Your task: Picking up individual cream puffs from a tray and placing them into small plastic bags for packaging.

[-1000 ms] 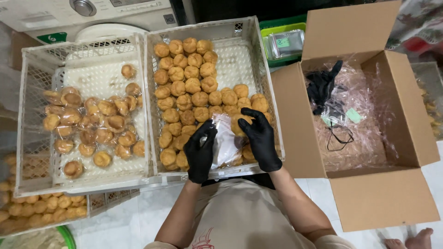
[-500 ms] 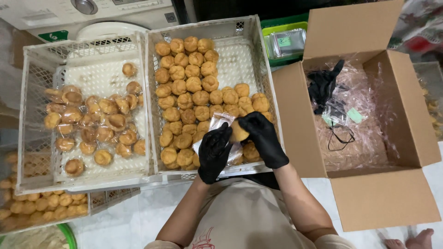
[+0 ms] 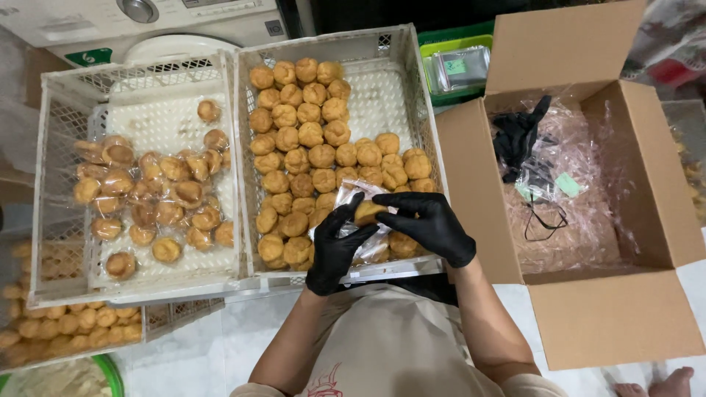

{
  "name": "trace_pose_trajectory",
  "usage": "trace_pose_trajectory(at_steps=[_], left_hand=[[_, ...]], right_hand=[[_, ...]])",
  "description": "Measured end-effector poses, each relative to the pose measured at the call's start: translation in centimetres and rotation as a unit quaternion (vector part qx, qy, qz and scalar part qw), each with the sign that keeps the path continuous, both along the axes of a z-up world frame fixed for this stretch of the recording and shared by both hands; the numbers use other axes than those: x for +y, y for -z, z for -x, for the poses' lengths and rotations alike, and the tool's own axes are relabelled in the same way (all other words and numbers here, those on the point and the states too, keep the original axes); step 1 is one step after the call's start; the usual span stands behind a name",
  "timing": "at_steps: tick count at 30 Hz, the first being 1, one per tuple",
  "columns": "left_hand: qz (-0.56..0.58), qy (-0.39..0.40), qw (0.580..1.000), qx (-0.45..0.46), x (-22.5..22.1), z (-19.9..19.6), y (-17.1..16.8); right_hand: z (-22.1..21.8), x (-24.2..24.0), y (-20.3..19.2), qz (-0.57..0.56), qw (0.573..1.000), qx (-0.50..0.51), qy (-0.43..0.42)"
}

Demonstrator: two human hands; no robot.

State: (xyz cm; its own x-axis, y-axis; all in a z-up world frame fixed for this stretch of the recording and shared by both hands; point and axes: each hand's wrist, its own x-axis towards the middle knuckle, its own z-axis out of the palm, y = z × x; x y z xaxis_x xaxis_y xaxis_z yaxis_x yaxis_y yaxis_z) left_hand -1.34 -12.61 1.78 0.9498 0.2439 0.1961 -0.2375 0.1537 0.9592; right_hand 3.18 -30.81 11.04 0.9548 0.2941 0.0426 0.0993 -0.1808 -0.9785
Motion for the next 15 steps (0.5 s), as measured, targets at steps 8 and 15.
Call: trace_pose_trajectory(at_steps=[8,15], left_hand=[[-0.102,0.032,0.994,0.009,-0.9,0.6,0.0],[-0.094,0.040,0.995,-0.007,-1.0,0.4,0.0]], right_hand=[[-0.3,-1.2,-0.4,0.115,0.977,-0.098,-0.152],[-0.2,-1.4,0.8,0.107,0.975,-0.177,-0.087]])
